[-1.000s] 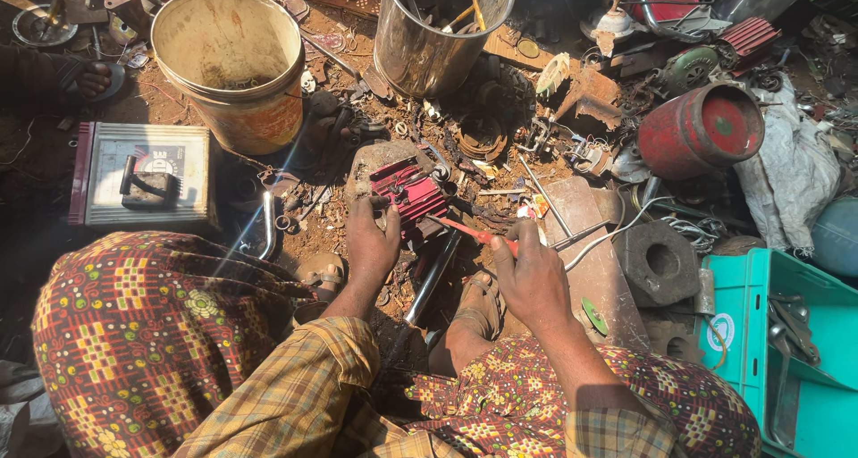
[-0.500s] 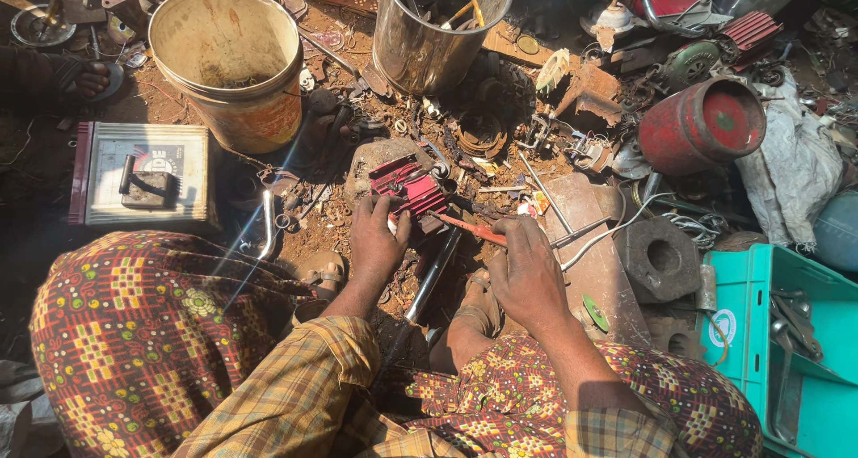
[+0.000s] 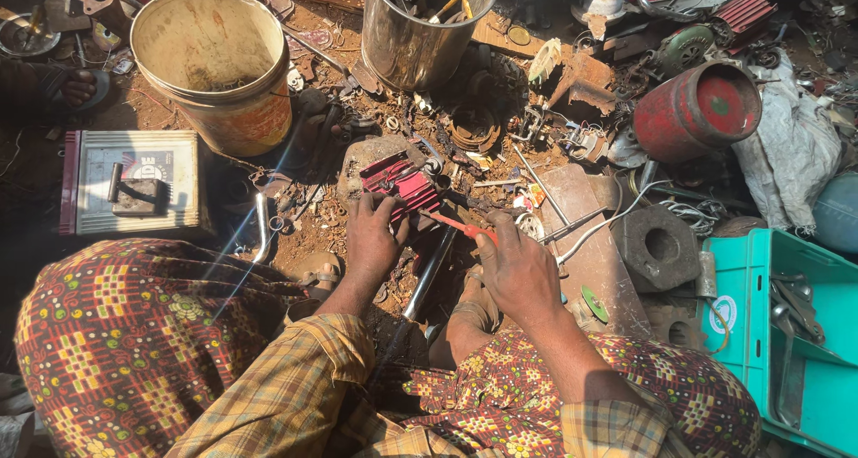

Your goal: The person sits on the ground and uses a screwdriver to pry and scrape a red motor casing component. They flip the part over and continue scraping the inner surface, then briefly use a hammer to tap the part before resuming scraping.

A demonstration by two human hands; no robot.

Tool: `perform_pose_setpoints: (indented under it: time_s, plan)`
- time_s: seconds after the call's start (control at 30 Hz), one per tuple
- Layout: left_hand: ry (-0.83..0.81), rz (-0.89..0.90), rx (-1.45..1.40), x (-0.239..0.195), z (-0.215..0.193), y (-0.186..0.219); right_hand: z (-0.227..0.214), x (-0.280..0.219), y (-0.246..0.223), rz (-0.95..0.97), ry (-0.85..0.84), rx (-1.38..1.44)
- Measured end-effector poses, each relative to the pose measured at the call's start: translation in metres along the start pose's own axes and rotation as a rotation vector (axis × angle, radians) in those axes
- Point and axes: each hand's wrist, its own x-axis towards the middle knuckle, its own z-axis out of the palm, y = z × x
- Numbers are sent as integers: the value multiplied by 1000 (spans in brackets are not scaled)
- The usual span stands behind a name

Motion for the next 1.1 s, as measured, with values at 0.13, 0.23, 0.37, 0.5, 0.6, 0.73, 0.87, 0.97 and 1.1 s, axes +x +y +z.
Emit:
perform_pose_setpoints:
  time_s: [0.13, 0.23, 0.37, 0.5, 0.6, 0.73, 0.87, 0.97, 1.1]
  plan:
    - [-48, 63, 62, 3, -6, 3, 1, 0, -1, -159, 96, -77]
    - [-116, 117, 95, 9, -6, 2, -3, 1, -1, -87, 63, -67]
    - [-197, 291, 324, 27, 0, 2, -18, 5, 6, -89, 201, 5]
    - [-296, 458, 401, 41, 4, 1, -36, 7, 17, 41, 268, 64]
    - [-395, 545, 497, 49, 4, 6, -42, 8, 25, 56, 313, 52]
    - [-427, 598, 525, 53, 3, 12, -42, 9, 30, 0, 350, 28]
    - [-439, 634, 515, 53, 3, 10, -40, 8, 30, 25, 325, 94]
    - [-434, 663, 504, 53, 7, 5, -40, 8, 31, 45, 309, 112]
    - [-208, 451, 339, 58, 16, -4, -37, 7, 32, 105, 276, 167]
